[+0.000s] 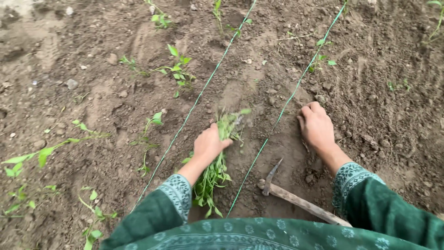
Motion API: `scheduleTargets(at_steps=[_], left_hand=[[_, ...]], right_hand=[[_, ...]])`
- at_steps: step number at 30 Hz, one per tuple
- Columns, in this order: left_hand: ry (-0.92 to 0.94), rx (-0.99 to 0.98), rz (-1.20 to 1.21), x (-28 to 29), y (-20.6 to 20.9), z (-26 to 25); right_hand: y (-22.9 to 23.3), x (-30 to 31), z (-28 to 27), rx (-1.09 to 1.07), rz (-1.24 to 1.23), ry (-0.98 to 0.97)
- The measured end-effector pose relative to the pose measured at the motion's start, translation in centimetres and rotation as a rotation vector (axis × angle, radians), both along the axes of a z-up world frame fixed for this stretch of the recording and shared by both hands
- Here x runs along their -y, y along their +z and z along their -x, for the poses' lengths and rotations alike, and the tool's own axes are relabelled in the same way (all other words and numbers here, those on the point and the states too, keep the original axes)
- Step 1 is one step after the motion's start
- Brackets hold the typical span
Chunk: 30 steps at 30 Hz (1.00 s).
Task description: Planting green seedlings in a garden bed using a small hand hoe.
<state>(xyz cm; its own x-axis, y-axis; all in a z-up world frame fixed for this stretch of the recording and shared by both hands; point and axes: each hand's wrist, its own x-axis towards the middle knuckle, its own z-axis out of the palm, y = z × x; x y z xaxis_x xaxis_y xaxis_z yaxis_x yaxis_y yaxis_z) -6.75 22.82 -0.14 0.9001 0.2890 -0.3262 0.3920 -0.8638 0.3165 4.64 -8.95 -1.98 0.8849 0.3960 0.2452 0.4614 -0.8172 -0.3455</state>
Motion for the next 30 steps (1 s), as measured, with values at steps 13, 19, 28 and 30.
scheduleTargets(at_steps=[13, 19, 28, 30], left_hand=[[0.281, 0.428, 1.024, 0.8, 5.1, -4.3], [0.273, 0.348, 1.540, 6.3, 10.6, -3.8], [-0.018, 0.669, 0.800, 12.1, 12.2, -2.8], [-0.030, 0.510, 1.204, 12.5, 9.5, -3.6]], right_hand=[[3.4, -10.5, 7.1, -0.187, -0.398, 0.289], [11.8, -10.4, 8.7, -1.100, -1.092, 0.084], [12.7, -7.3, 6.8, -1.240, -1.407, -0.164], [11.8, -6.5, 6.1, -1.283, -1.504, -0.111]])
